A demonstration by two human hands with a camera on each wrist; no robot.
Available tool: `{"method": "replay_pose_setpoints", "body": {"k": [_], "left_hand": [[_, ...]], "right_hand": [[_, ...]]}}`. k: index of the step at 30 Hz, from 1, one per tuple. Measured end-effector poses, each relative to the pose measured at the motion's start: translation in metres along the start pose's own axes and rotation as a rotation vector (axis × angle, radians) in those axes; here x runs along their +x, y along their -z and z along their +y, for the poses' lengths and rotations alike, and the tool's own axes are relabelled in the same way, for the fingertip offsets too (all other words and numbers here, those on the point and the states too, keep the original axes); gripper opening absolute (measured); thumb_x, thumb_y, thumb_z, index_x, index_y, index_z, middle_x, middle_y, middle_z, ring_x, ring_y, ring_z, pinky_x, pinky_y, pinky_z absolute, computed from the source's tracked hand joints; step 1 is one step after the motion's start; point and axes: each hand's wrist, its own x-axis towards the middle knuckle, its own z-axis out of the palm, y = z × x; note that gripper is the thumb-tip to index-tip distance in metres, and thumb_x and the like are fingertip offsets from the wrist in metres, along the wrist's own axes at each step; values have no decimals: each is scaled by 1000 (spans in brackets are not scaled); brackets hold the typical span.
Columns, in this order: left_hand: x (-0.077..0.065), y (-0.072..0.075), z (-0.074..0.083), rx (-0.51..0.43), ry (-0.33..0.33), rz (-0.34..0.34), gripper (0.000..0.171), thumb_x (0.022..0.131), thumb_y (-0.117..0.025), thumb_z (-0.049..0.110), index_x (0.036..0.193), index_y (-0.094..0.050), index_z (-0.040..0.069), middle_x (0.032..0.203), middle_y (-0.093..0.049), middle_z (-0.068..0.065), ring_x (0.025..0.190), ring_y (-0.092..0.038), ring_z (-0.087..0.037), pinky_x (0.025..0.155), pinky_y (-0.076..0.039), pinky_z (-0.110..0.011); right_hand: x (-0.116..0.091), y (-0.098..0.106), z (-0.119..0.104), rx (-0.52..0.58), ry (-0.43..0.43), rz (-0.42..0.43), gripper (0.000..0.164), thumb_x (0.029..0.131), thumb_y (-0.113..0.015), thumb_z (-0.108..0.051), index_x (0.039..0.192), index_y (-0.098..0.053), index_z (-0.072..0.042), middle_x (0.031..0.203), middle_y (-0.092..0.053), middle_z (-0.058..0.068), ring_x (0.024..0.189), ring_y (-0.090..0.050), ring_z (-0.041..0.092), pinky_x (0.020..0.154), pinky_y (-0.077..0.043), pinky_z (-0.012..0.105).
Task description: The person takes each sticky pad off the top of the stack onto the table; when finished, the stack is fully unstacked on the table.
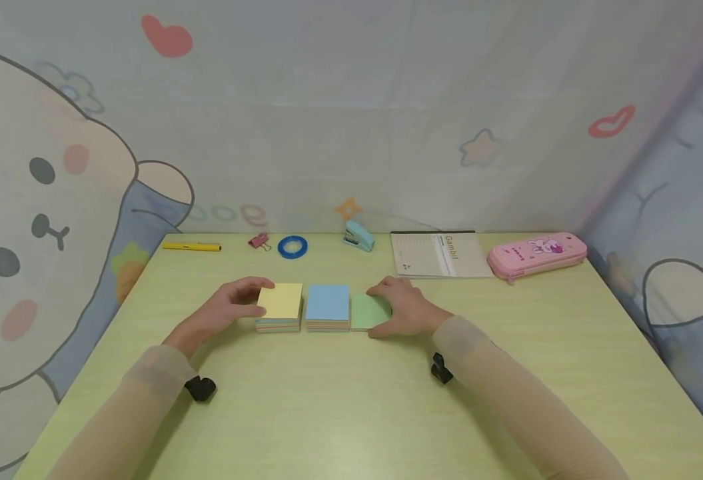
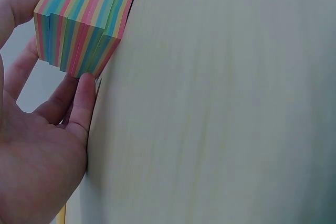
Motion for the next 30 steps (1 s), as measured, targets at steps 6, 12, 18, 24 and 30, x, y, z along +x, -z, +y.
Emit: {"method": "replay_pose_setpoints", "body": {"k": [6, 12, 18, 24, 30], "left_hand": [[2, -1, -1, -1, -11, -2, 48, 95, -74, 2, 141, -60, 1, 140, -62, -21, 120, -59, -27, 98, -48, -22], [0, -1, -3, 8, -34, 0, 48, 95, -73, 1, 141, -59, -2, 142, -60, -25, 122, -58, -33, 99, -47, -22], [0, 0, -2, 2, -26, -1, 48, 95, -73, 1, 141, -59, -2, 141, -61, -27, 122, -59, -35, 98, -48, -22], [-1, 0, -2, -5, -15, 2, 49, 95, -74, 2, 142, -59, -1, 139, -62, -27, 120, -60, -31, 97, -48, -23], [-1, 0, -2, -8, -19, -1, 49, 96, -74, 3, 142, -59, -1, 137, -63, -27, 120, -60, -30, 97, -49, -23]], "right_hand": [[1, 6, -8, 43, -14, 6, 97, 80, -88, -55, 153, -50, -3, 150, -51, 15, 136, -46, 33, 110, -42, 54], [15, 9, -35, 169, -2, 29, 104, 83, -85, -57, 160, -40, -5, 163, -40, 12, 150, -35, 33, 120, -32, 56], [34, -1, -53, 153, 46, 5, 103, 83, -85, -55, 159, -40, -2, 160, -42, 13, 147, -39, 30, 119, -36, 50], [45, -15, -60, 129, 76, 0, 96, 83, -85, -53, 154, -46, -1, 144, -54, 12, 123, -53, 24, 100, -51, 42], [50, -20, -64, 88, 48, 4, 93, 84, -85, -51, 154, -47, -3, 140, -54, 11, 119, -52, 22, 97, -50, 38]]}}
